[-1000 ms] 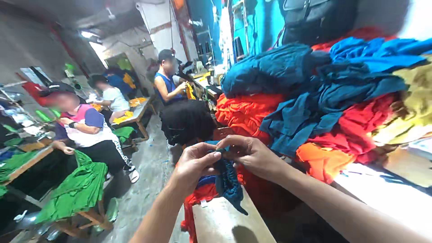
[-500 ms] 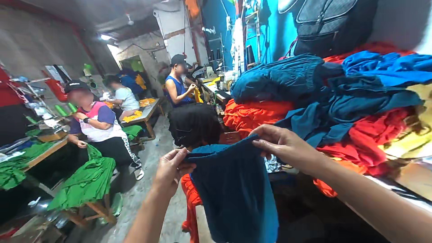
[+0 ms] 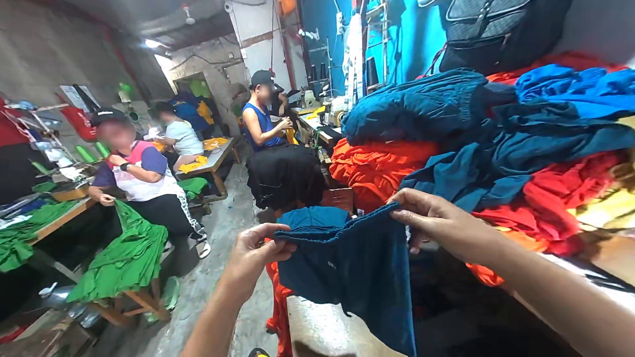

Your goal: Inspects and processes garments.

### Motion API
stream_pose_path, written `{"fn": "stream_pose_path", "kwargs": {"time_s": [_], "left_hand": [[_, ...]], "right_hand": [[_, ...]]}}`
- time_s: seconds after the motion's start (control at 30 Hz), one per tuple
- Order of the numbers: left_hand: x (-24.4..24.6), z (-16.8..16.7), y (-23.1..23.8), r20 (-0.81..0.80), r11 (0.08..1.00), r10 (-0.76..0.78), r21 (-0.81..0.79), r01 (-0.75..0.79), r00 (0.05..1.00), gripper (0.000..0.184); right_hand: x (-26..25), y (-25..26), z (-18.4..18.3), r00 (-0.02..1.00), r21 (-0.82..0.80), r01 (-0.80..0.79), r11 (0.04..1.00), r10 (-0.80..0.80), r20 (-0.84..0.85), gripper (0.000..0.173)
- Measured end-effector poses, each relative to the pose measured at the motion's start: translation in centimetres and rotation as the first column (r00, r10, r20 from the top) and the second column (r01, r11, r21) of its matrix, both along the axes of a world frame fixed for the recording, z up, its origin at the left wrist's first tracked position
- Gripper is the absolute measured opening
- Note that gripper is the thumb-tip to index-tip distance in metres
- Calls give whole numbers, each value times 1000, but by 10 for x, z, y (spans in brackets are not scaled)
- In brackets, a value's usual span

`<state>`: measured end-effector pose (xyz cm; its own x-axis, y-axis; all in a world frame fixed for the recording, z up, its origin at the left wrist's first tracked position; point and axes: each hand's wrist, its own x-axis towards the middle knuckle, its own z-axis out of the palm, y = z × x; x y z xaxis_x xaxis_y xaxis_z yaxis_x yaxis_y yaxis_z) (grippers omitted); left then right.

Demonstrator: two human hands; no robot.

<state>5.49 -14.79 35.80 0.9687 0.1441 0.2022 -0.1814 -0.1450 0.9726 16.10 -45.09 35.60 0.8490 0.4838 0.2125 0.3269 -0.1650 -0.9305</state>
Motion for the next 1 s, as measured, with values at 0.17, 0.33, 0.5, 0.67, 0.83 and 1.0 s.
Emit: {"fn": "stream_pose_path", "kwargs": {"time_s": [0.17, 0.33, 0.5, 0.67, 0.83, 1.0], "left_hand": [[35, -11, 13, -89, 999, 46, -18, -48, 995, 18], [144, -35, 40, -200, 981, 191, 28, -189, 961, 17], [272, -27, 82, 208, 942, 269, 148, -302, 940, 20], [336, -31, 111, 413, 932, 305, 55, -358, 858, 15], [325, -145, 129, 212, 930, 287, 170, -325, 934, 22], [259, -273, 128, 21, 918, 263, 302, -257, 965, 25]], "right_hand": [[35, 16, -28, 933, 79, -147, 986, 164, -321, 17], [142, 69, -52, 956, -46, -51, 998, 35, -290, 28], [264, 120, -38, 974, 13, 132, 991, -132, 184, 27], [327, 149, -36, 901, 149, 103, 983, -156, 405, 20], [326, 149, -137, 916, 11, 52, 999, -52, 398, 19], [264, 130, -266, 990, -241, -35, 970, 66, 122, 27]]}}
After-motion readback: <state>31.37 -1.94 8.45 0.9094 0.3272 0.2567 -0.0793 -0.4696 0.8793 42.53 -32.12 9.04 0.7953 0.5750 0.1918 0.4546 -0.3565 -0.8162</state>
